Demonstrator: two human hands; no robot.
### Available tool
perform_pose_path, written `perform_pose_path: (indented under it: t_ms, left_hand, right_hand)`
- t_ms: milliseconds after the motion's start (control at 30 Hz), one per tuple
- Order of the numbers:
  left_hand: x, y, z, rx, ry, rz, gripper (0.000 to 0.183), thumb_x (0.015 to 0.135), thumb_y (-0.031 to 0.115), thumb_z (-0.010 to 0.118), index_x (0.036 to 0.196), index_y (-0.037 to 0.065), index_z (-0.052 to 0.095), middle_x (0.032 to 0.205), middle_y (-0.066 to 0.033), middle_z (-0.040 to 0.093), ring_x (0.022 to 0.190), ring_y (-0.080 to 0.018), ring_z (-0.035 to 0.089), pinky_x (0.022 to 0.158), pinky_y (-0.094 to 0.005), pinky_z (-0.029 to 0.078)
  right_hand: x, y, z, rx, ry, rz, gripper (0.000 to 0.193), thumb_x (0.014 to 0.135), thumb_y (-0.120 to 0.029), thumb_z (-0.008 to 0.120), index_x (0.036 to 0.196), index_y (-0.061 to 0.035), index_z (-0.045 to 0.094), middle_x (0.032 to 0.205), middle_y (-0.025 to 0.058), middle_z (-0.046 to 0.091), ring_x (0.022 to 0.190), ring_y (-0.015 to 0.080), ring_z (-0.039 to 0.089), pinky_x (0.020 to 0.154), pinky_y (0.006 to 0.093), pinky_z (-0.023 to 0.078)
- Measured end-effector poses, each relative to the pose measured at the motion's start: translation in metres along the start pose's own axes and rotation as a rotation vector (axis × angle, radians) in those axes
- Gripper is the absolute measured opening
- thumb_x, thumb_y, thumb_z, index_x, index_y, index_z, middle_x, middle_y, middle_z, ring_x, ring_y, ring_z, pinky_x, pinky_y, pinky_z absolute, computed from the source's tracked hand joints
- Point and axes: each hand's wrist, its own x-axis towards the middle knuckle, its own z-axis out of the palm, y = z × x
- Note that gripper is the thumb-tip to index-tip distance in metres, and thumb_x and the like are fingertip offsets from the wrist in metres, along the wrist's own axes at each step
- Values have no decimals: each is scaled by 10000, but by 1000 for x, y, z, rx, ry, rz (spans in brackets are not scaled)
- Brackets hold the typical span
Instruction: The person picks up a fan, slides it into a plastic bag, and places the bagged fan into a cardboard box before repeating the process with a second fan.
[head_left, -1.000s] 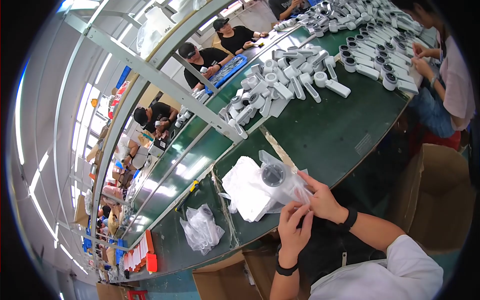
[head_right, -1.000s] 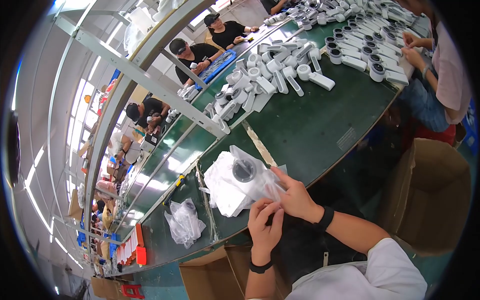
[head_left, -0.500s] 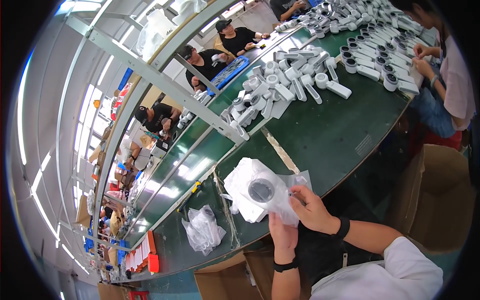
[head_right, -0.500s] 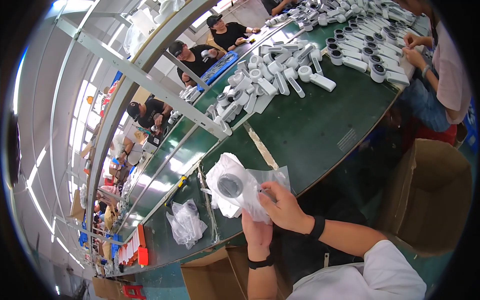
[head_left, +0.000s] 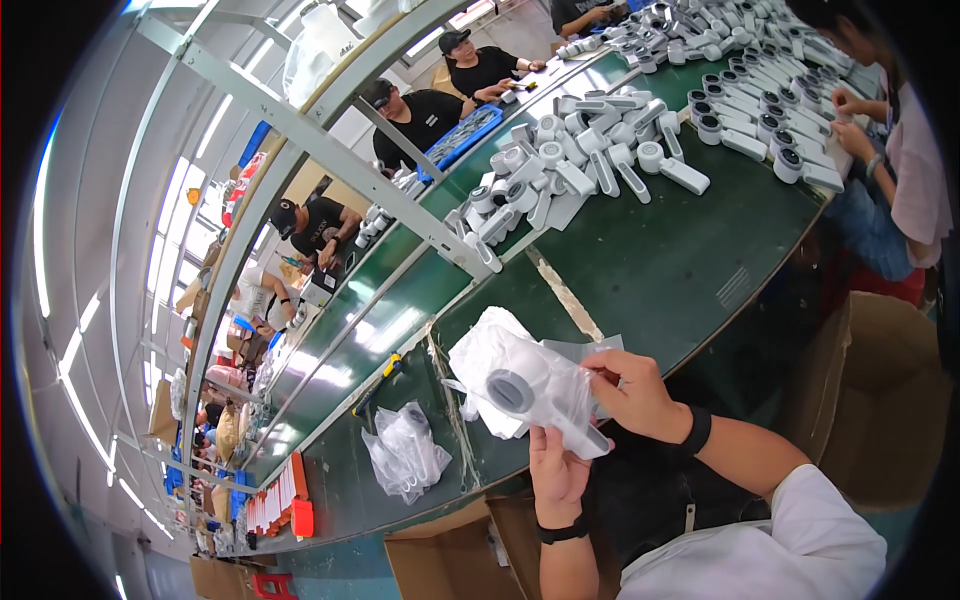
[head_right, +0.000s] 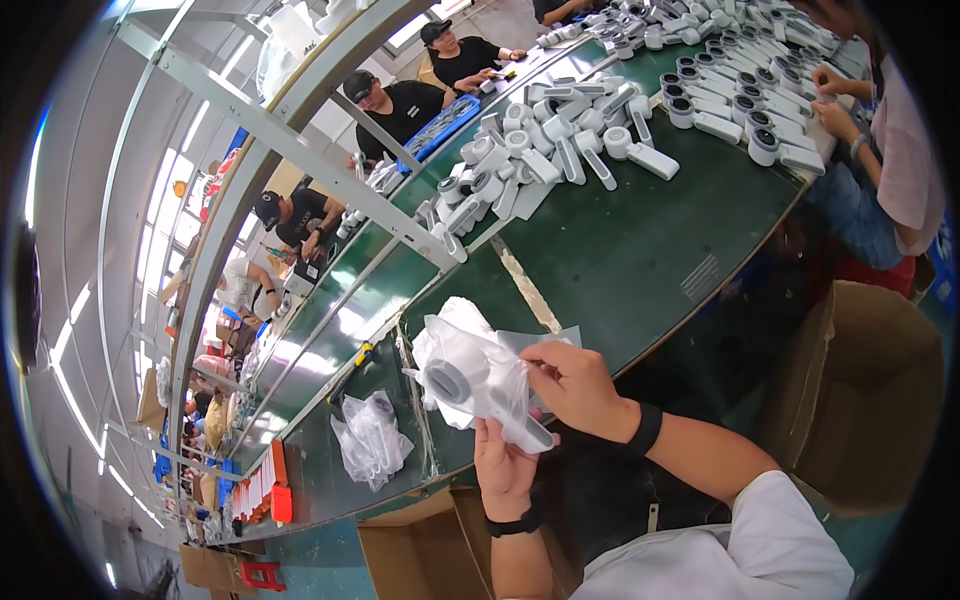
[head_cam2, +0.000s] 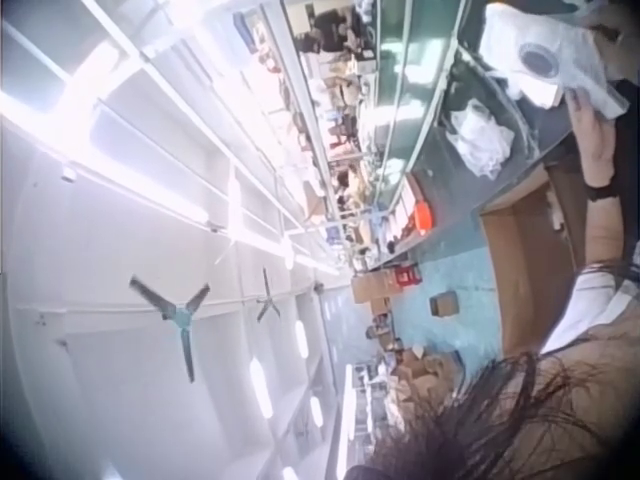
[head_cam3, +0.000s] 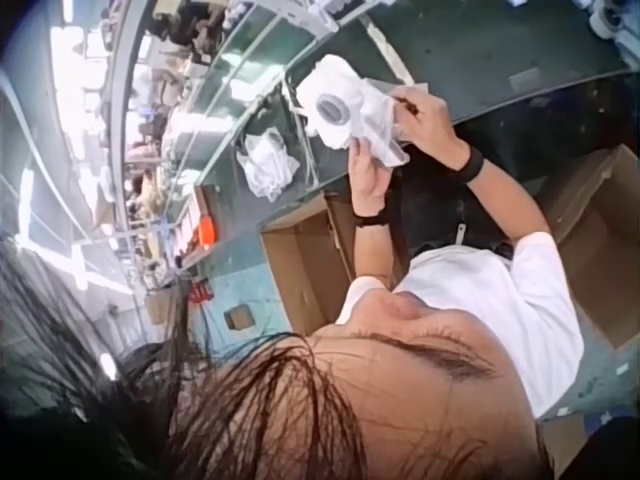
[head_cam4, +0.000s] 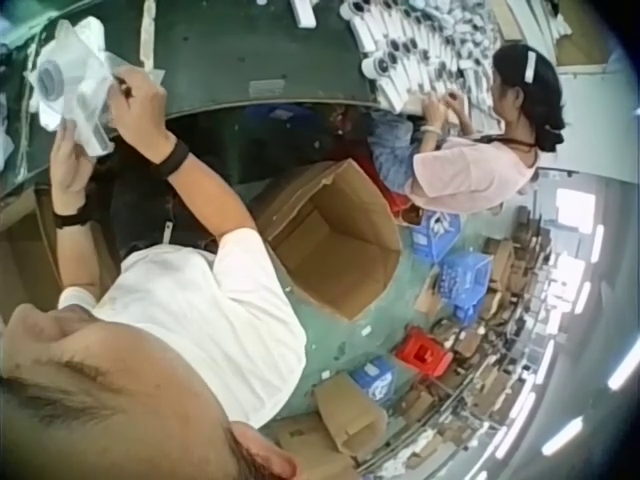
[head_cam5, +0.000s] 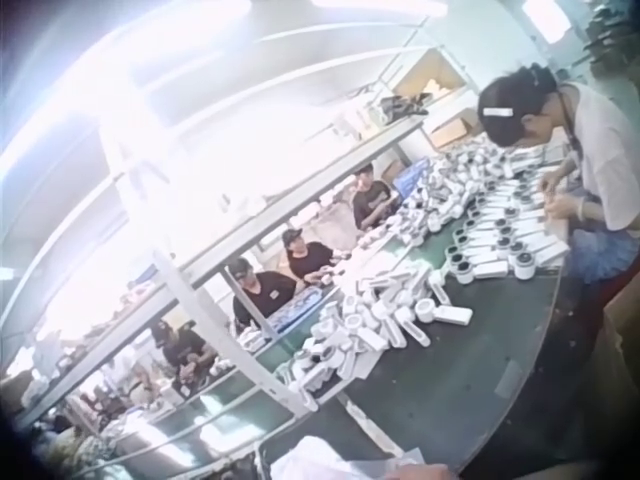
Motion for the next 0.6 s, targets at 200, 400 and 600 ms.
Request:
perform_pose_path:
  t_ms: [200,400,600]
  left_hand:
    - [4,4,-11,-4,328,90,429,1018,306,423,1394,108,368,1356,-120,485,1140,-303,556,767,-515,553]
    - [-12,14,-16,-90,360,100,442,1018,355,406,1391,120,376,1355,-126,497,1163,-318,549,741,-530,553]
    - [-67,46,-38,-26,188,202,415,997,358,453,1349,139,448,1303,-101,548,1132,-348,584,568,-544,537]
  right_hand:
    - [-19,7,2,8,33,13,175,853,-27,636,1018,15,675,777,107,673,591,119,598,550,250,472]
    - [-29,5,5,-23,-87,-20,163,852,-10,622,1002,30,672,812,89,676,660,96,604,591,234,479]
    - [-14,12,-15,0,-144,-9,211,840,-48,654,1040,17,648,811,62,663,695,92,599,614,242,483]
